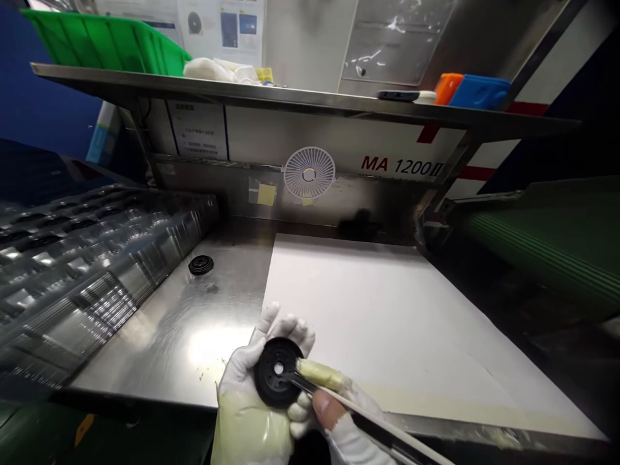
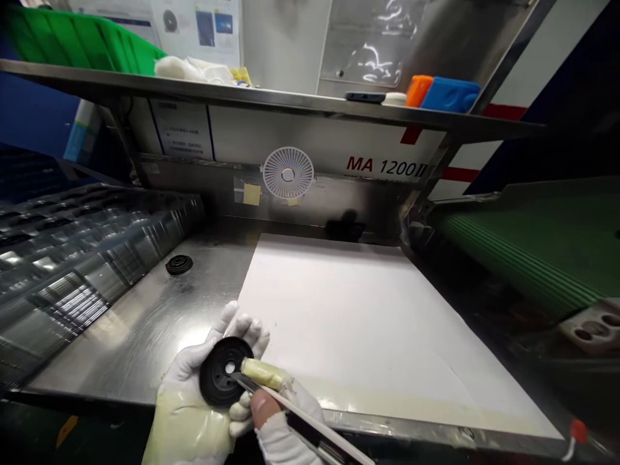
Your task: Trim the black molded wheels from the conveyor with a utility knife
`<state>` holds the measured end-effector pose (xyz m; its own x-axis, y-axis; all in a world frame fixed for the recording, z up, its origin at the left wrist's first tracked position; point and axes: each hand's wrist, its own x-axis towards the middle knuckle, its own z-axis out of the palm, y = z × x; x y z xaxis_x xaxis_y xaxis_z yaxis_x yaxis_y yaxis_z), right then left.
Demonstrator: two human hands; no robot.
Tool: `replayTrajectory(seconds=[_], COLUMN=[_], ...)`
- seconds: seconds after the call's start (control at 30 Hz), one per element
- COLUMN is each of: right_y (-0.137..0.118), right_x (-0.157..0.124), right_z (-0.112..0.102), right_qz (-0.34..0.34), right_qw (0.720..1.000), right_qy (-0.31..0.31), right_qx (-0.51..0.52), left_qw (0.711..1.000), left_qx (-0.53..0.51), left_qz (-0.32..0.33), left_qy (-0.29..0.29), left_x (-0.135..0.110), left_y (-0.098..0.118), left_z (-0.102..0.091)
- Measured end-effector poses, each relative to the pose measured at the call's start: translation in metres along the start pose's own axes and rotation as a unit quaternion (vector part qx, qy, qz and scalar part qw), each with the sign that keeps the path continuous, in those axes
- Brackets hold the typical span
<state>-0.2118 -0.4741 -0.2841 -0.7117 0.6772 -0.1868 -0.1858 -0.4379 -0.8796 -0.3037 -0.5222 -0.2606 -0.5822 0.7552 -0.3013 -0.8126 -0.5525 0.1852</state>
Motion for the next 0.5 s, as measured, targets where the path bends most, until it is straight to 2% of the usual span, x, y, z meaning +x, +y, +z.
replayTrajectory(seconds=[0.1,0.17,0.33,0.5], right_y=[-0.003,-0.007,-0.009,-0.008], right_x=[0.003,0.003,-0.003,-0.009], right_z=[-0.003,-0.005,-0.003,0.003], right_qz=[0.010,0.016,0.014,-0.009], right_qw=[1.000,0.999,0.999,0.998], right_qy=[0.002,-0.001,0.005,0.046], right_qx=[0.024,0.033,0.041,0.047], left_qw=[0.995,0.994,0.997,0.992], left_qx=[0.018,0.033,0.069,0.093], left_qz=[-0.076,-0.086,0.004,0.076], left_qy=[-0.062,-0.056,0.036,0.041], left_x=[0.002,0.004,0.003,-0.006], left_y=[0.007,0.009,0.002,-0.009], left_z=[-0.007,-0.009,-0.003,0.006])
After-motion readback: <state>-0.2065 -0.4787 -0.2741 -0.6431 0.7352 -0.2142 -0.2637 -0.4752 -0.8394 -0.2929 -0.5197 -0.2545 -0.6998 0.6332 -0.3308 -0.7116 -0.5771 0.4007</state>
